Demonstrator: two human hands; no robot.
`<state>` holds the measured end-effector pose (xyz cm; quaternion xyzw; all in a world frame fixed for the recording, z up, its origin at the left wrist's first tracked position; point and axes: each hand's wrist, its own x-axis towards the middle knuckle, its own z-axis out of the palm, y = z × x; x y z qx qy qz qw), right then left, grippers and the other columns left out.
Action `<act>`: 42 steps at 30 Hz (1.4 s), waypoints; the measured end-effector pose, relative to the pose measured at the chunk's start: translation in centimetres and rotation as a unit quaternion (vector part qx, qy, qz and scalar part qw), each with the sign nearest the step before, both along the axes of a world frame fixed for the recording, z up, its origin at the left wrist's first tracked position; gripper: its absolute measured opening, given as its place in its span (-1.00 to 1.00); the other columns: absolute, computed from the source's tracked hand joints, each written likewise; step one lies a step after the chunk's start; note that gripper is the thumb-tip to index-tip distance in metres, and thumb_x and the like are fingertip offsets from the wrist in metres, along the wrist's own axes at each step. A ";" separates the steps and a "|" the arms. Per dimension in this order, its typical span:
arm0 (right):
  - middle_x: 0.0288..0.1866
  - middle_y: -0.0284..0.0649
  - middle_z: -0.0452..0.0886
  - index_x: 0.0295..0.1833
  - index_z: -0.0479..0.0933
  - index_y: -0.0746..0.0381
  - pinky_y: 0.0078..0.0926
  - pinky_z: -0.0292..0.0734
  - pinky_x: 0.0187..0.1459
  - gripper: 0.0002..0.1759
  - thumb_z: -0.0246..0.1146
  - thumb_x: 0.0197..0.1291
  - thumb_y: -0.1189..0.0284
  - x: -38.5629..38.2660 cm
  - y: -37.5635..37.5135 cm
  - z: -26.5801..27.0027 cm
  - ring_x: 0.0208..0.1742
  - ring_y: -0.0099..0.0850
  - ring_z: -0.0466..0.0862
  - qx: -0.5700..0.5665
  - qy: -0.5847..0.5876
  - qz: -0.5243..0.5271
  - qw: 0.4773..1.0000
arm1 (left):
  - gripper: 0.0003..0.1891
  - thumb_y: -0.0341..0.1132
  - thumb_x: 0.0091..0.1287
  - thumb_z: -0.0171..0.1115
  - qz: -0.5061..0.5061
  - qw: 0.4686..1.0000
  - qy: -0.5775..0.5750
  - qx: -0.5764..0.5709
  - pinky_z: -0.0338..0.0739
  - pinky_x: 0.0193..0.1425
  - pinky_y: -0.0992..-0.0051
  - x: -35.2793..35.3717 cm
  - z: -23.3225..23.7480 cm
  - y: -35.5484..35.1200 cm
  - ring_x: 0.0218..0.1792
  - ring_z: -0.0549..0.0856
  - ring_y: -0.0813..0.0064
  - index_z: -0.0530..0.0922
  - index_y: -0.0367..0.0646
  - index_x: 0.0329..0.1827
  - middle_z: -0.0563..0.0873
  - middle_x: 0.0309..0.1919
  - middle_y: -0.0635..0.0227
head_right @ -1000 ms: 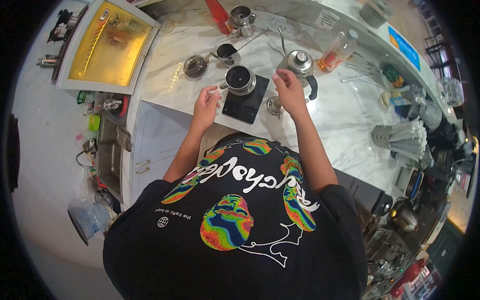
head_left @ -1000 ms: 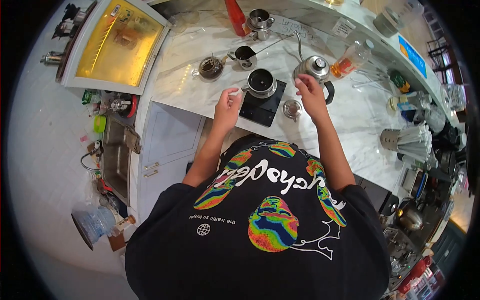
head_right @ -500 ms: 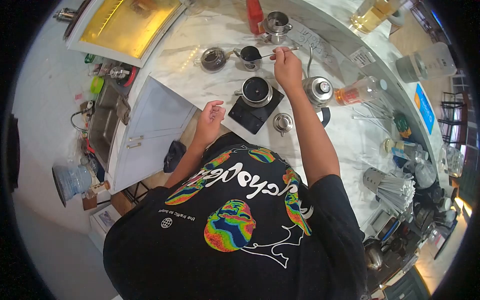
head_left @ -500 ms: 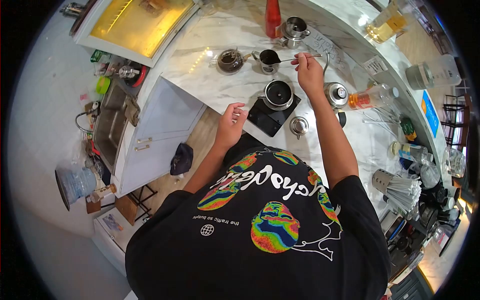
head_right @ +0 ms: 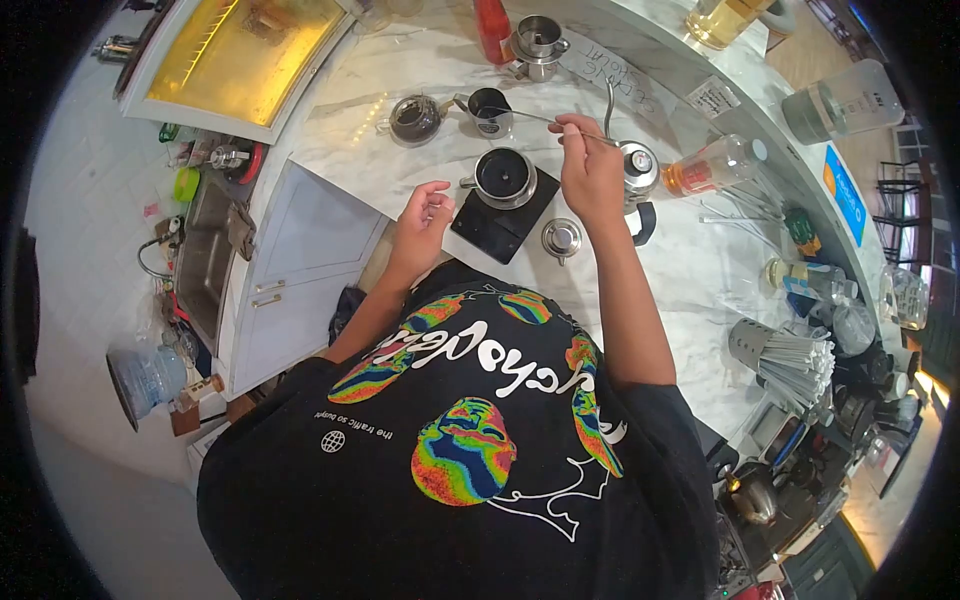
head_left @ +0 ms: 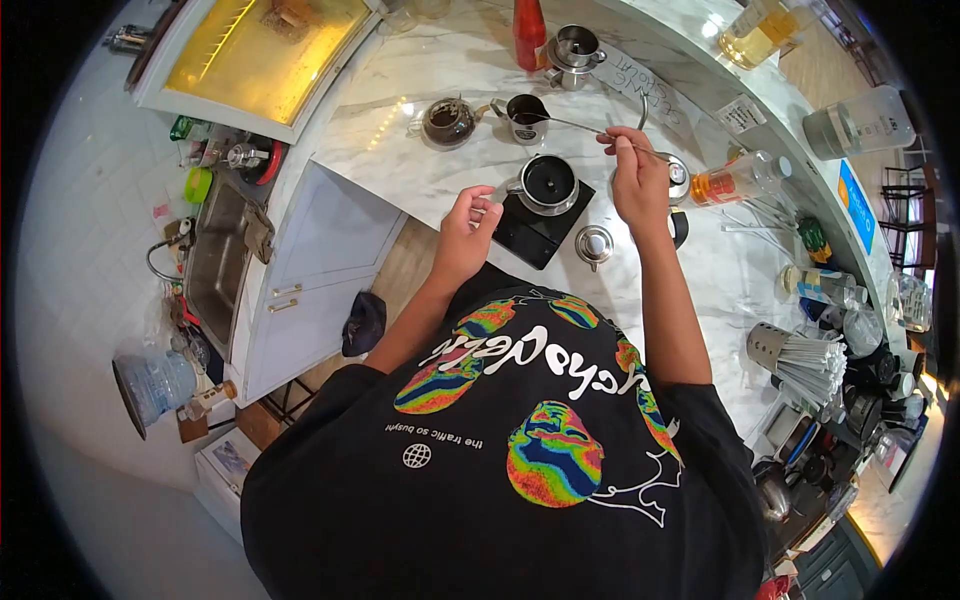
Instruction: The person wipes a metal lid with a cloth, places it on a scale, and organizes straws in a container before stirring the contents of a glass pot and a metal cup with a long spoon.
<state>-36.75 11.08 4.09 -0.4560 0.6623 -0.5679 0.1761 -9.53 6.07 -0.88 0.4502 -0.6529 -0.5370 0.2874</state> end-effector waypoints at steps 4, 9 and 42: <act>0.03 -0.10 0.81 0.07 0.67 0.48 -0.41 0.61 0.09 -0.64 0.06 0.60 0.41 0.3 1.2 0.5 -0.03 -0.34 0.78 -0.006 -0.040 -0.010 0.999 | -0.62 -0.24 0.51 0.34 0.001 1.000 0.008 -0.024 0.58 -0.20 0.50 -0.8 -0.1 -0.4 -0.25 0.68 0.58 0.56 -0.12 0.32 0.74 -0.15 0.34; -0.01 -0.09 0.82 0.08 0.68 0.46 -0.41 0.61 0.10 -0.65 0.06 0.61 0.42 1.1 1.4 0.9 -0.02 -0.33 0.78 -0.039 -0.020 -0.022 0.999 | -0.58 -0.23 0.51 0.34 -0.008 0.999 0.011 -0.036 0.60 -0.17 0.47 -1.2 0.1 -0.7 -0.26 0.66 0.55 0.55 -0.08 0.38 0.75 -0.15 0.32; -0.09 -0.06 0.72 0.01 0.64 0.29 -0.23 0.58 0.02 -0.82 0.26 0.34 0.68 5.9 11.4 6.3 -0.03 -0.08 0.70 -0.048 0.221 0.005 0.974 | -0.76 -0.33 0.55 0.29 0.016 0.999 -0.006 -0.036 0.57 -0.13 0.56 -3.4 -0.1 -0.6 -0.25 0.65 0.65 0.66 -0.19 0.19 0.75 -0.23 0.40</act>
